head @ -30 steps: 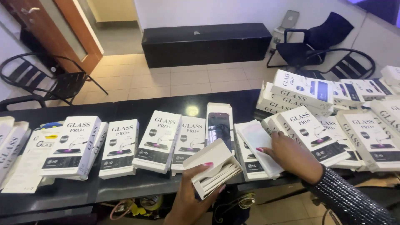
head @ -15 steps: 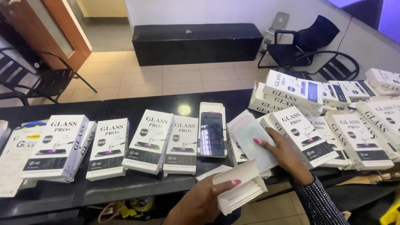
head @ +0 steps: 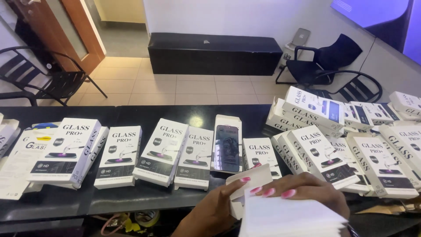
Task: Checking the contents of screen protector boxes and stacking them neatly on a counter.
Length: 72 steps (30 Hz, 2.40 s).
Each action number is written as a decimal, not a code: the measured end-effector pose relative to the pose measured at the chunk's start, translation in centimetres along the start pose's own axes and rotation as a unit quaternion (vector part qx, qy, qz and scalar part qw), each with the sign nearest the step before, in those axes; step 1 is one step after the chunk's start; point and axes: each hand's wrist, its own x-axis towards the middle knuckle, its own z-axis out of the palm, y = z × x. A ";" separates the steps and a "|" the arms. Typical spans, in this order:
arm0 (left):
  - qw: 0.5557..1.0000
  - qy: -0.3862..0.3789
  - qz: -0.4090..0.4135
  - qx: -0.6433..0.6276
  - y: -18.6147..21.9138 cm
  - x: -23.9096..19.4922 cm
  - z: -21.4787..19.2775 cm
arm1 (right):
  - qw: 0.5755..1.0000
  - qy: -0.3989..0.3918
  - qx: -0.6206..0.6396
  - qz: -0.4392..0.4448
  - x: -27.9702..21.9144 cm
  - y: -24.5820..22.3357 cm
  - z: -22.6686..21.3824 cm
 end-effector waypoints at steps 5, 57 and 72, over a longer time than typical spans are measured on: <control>0.999 0.030 0.006 -0.030 2.8 1.7 -1.5 | 0.986 0.004 -0.163 0.040 -1.9 0.7 -2.1; 0.934 0.084 -0.202 0.282 5.6 6.1 -4.3 | 0.937 0.258 -0.130 0.198 0.7 9.2 -0.7; 0.949 0.127 -0.211 0.194 6.2 5.3 -4.2 | 0.930 0.103 -0.059 0.347 6.6 6.8 0.1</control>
